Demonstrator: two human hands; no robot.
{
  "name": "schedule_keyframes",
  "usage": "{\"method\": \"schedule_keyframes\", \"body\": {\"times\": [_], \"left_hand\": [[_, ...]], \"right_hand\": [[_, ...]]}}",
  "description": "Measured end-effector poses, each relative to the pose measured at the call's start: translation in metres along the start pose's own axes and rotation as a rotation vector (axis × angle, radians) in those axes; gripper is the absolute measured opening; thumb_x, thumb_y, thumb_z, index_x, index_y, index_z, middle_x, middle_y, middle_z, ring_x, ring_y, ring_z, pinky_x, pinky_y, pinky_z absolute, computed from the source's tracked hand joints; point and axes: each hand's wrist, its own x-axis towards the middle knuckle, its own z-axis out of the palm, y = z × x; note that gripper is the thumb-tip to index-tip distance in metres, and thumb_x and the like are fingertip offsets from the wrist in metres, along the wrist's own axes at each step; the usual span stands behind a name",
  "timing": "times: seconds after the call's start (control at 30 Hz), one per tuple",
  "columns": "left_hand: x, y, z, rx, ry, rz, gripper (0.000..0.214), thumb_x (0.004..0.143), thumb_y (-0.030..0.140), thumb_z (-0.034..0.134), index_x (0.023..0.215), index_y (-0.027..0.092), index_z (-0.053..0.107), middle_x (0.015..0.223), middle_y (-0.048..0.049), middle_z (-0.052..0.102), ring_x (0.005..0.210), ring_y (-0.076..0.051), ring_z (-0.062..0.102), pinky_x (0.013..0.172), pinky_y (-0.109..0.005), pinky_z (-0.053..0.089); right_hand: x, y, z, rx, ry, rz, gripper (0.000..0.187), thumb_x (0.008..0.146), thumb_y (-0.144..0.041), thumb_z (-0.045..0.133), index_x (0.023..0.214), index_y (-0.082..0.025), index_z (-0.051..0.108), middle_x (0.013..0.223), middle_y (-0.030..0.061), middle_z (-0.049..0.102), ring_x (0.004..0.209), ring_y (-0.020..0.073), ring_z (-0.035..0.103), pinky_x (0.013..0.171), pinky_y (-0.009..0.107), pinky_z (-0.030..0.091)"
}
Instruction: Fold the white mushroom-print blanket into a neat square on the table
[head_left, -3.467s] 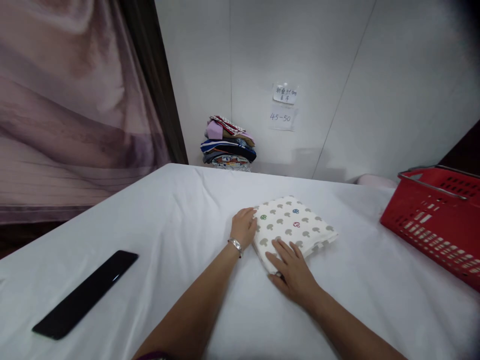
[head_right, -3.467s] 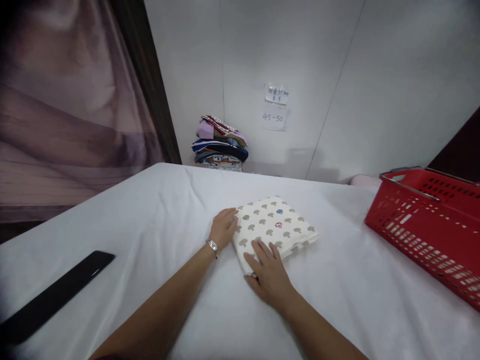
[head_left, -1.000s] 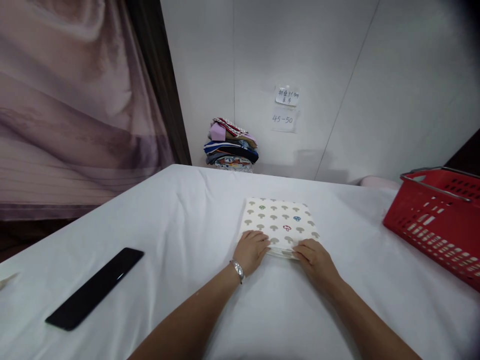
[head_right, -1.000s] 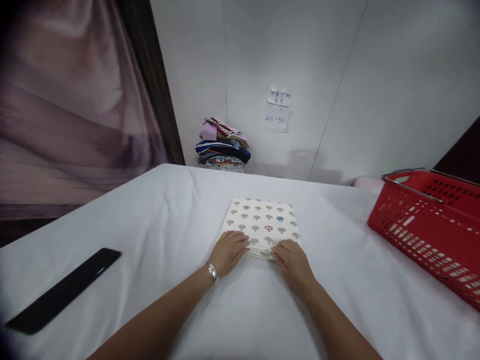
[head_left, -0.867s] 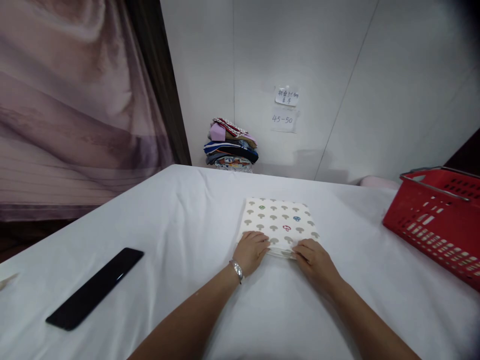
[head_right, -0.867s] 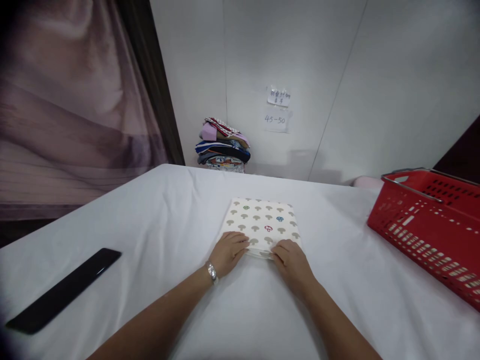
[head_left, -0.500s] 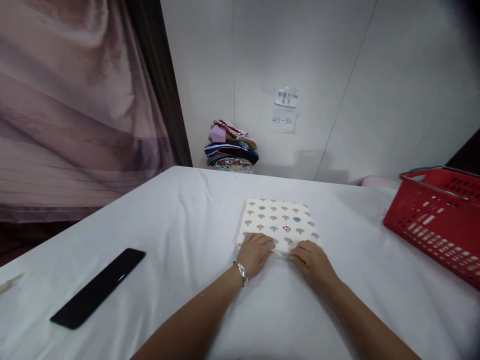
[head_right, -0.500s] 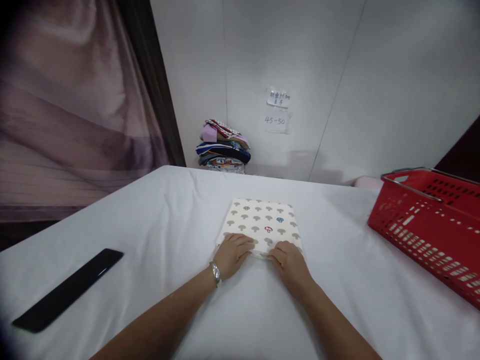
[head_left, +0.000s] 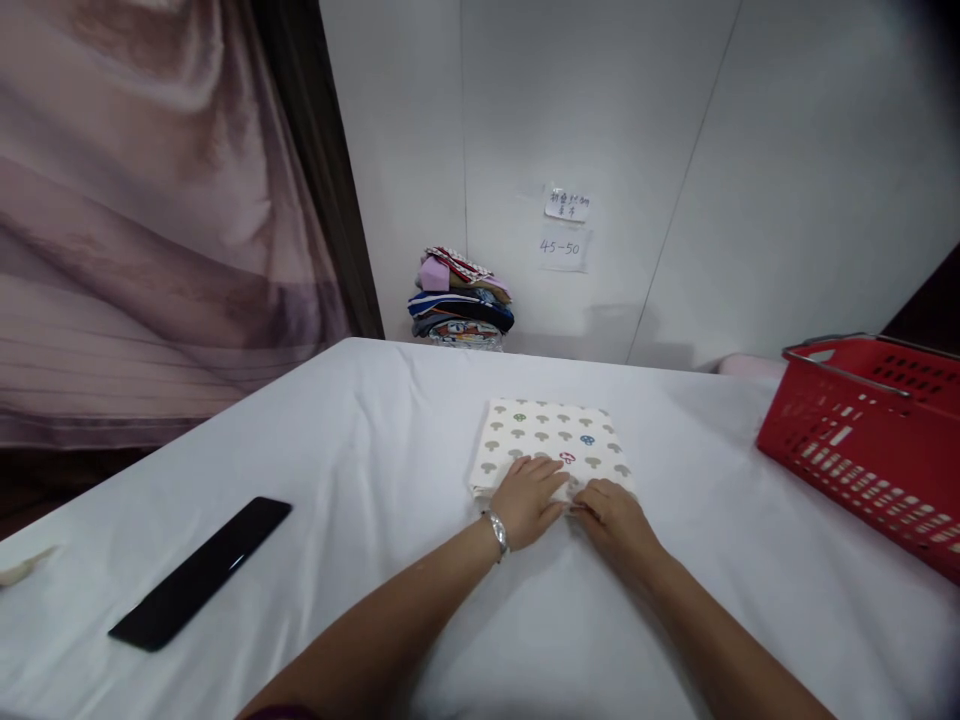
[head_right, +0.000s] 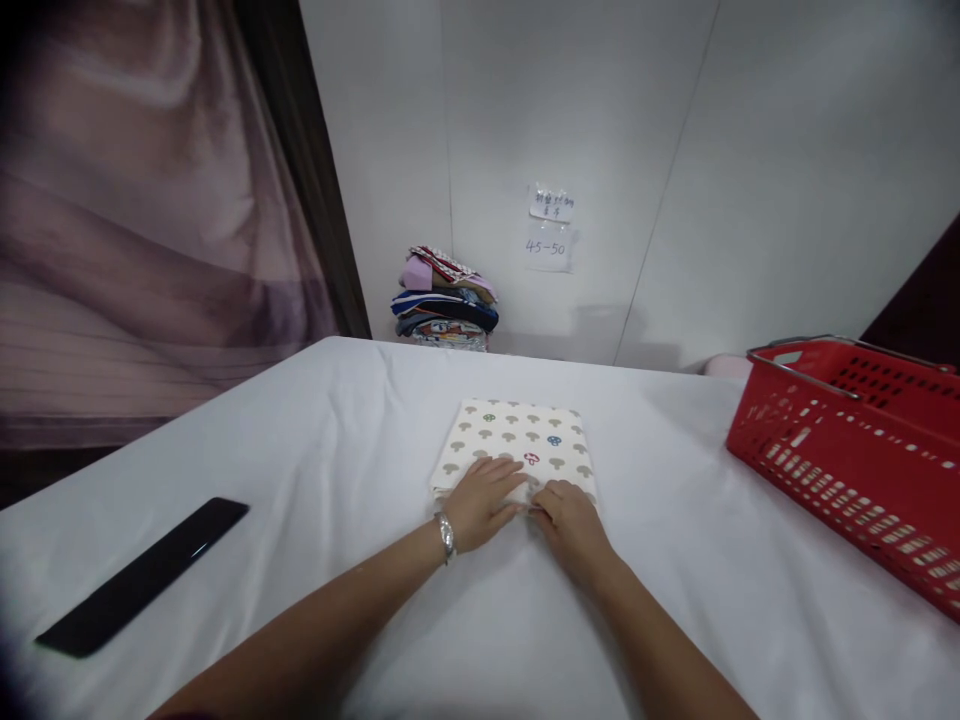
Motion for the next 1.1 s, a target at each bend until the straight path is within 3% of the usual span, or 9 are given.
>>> {"method": "schedule_keyframes", "body": {"times": [0.1,0.23,0.4,0.53,0.67,0.77,0.9,1.1], "left_hand": [[0.006,0.002,0.014,0.101,-0.052,0.008,0.043,0.086,0.037,0.047,0.127,0.023,0.041,0.139,-0.0048,0.040,0.128,-0.022,0.031,0.106,-0.046,0.022],[0.001,-0.001,0.034,0.196,-0.083,-0.008,0.043,0.090,0.038,0.040,0.130,0.022,0.038,0.139,-0.0054,0.039,0.130,-0.023,0.029,0.106,-0.048,0.021],[-0.003,-0.001,0.036,0.220,-0.091,0.008,0.041,0.091,0.034,0.037,0.131,0.026,0.039,0.140,-0.0046,0.038,0.130,-0.024,0.029,0.106,-0.049,0.022],[-0.002,-0.001,0.037,0.221,-0.080,-0.001,0.039,0.091,0.034,0.038,0.130,0.029,0.039,0.140,-0.0052,0.038,0.130,-0.025,0.030,0.105,-0.050,0.022],[-0.004,-0.004,0.038,0.198,-0.090,0.020,0.041,0.090,0.029,0.039,0.131,0.033,0.039,0.141,-0.0051,0.036,0.130,-0.026,0.028,0.104,-0.053,0.021],[-0.006,-0.005,0.035,0.175,-0.119,0.063,0.046,0.087,0.021,0.043,0.130,0.035,0.039,0.142,-0.0046,0.035,0.131,-0.027,0.028,0.103,-0.055,0.019],[-0.007,-0.006,0.033,0.151,-0.134,0.074,0.044,0.086,0.019,0.044,0.127,0.036,0.043,0.140,-0.0034,0.037,0.130,-0.026,0.029,0.103,-0.055,0.019],[-0.007,-0.006,0.035,0.124,-0.112,0.066,0.044,0.085,0.019,0.045,0.125,0.036,0.046,0.139,-0.0026,0.039,0.130,-0.026,0.029,0.104,-0.055,0.017]], "right_hand": [[0.001,-0.001,-0.002,0.002,-0.013,0.011,0.015,0.085,-0.022,0.047,0.074,-0.020,0.057,0.072,0.0018,0.056,0.069,0.0155,0.050,0.063,0.028,0.035],[0.001,-0.003,-0.010,0.093,-0.059,0.040,0.017,0.083,-0.022,0.046,0.070,-0.021,0.057,0.069,0.0014,0.058,0.069,0.0161,0.052,0.063,0.028,0.038],[0.005,-0.001,-0.023,0.365,-0.077,0.182,0.017,0.083,-0.026,0.046,0.073,-0.022,0.059,0.072,-0.0008,0.062,0.067,0.0144,0.056,0.062,0.027,0.044],[0.024,0.004,-0.034,0.429,-0.082,0.216,0.022,0.084,-0.030,0.044,0.078,-0.022,0.064,0.076,0.0001,0.064,0.070,0.0147,0.058,0.063,0.027,0.046],[0.051,0.019,-0.031,0.310,-0.040,0.178,0.028,0.085,-0.035,0.044,0.103,-0.023,0.062,0.115,0.0070,0.060,0.102,0.0203,0.056,0.079,0.034,0.047],[0.063,0.035,-0.013,0.060,-0.078,0.162,0.041,0.087,-0.040,0.042,0.122,-0.021,0.052,0.139,0.0111,0.040,0.128,0.0259,0.034,0.097,0.045,0.034],[0.062,0.050,0.010,-0.134,-0.244,0.227,0.051,0.090,-0.048,0.031,0.131,-0.020,0.043,0.143,0.0109,0.032,0.134,0.0256,0.021,0.105,0.049,0.018],[0.072,0.050,0.004,-0.126,-0.341,0.241,0.053,0.090,-0.051,0.028,0.132,-0.022,0.041,0.144,0.0105,0.031,0.134,0.0259,0.021,0.104,0.048,0.020]]}}
